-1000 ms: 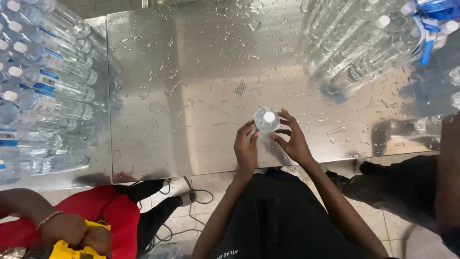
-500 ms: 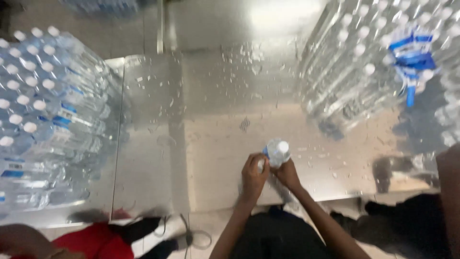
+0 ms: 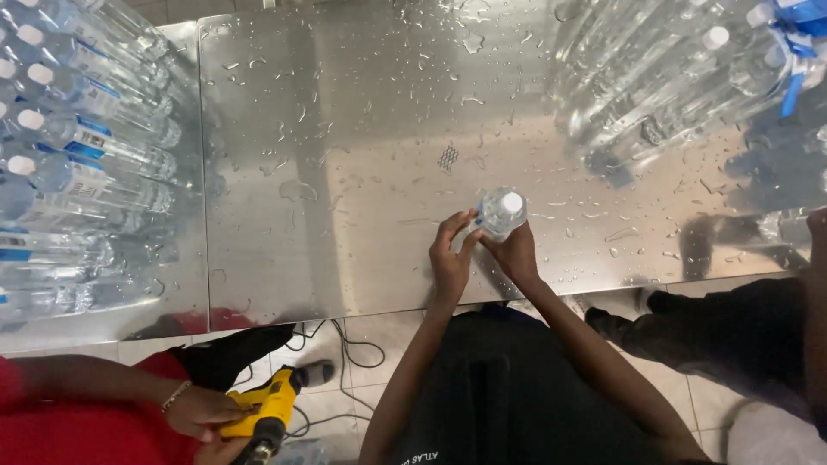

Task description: Manually applying small blue adhesive labels or seals to the caps of plastic water bottles on a production table.

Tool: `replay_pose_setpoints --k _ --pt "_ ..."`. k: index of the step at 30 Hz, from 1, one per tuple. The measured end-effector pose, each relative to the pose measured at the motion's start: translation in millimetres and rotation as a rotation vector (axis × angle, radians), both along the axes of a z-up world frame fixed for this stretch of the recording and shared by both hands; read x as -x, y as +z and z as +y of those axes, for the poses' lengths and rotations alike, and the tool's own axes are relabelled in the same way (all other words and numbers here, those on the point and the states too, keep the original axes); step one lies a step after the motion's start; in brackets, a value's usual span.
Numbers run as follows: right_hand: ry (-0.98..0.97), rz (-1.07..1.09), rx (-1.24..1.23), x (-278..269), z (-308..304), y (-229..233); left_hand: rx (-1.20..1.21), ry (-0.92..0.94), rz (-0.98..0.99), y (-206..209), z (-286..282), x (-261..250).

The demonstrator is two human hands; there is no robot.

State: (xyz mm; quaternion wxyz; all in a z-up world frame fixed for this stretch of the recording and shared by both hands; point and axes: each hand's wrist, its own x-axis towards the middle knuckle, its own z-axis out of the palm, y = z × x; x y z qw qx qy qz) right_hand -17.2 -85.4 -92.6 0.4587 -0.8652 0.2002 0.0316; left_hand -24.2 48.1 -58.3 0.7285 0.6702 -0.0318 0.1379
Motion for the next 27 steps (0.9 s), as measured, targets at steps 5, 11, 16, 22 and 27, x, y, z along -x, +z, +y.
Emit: replay_pose_setpoints --k 5,11,16,22,27 --pt "0.0 0.033 0.008 3.2 14.2 31.8 -0.006 0.097 0.042 -13.6 -3.6 -8.9" --pt "0.016 0.123 0.077 4.3 10.9 2.2 -0.107 0.137 -0.002 -15.9 9.3 -11.3" --pt "0.102 0.173 0.135 -0.7 53.0 16.0 -0.166 0.257 -0.075 -32.0 39.5 1.8" --pt "0.164 0.167 0.075 -14.1 136.1 11.9 -0.306 0.341 0.031 -130.8 131.9 43.4" --pt "0.674 -0.114 -0.074 -37.4 208.5 -1.6 -0.483 0.453 0.245 -126.8 173.2 14.9"
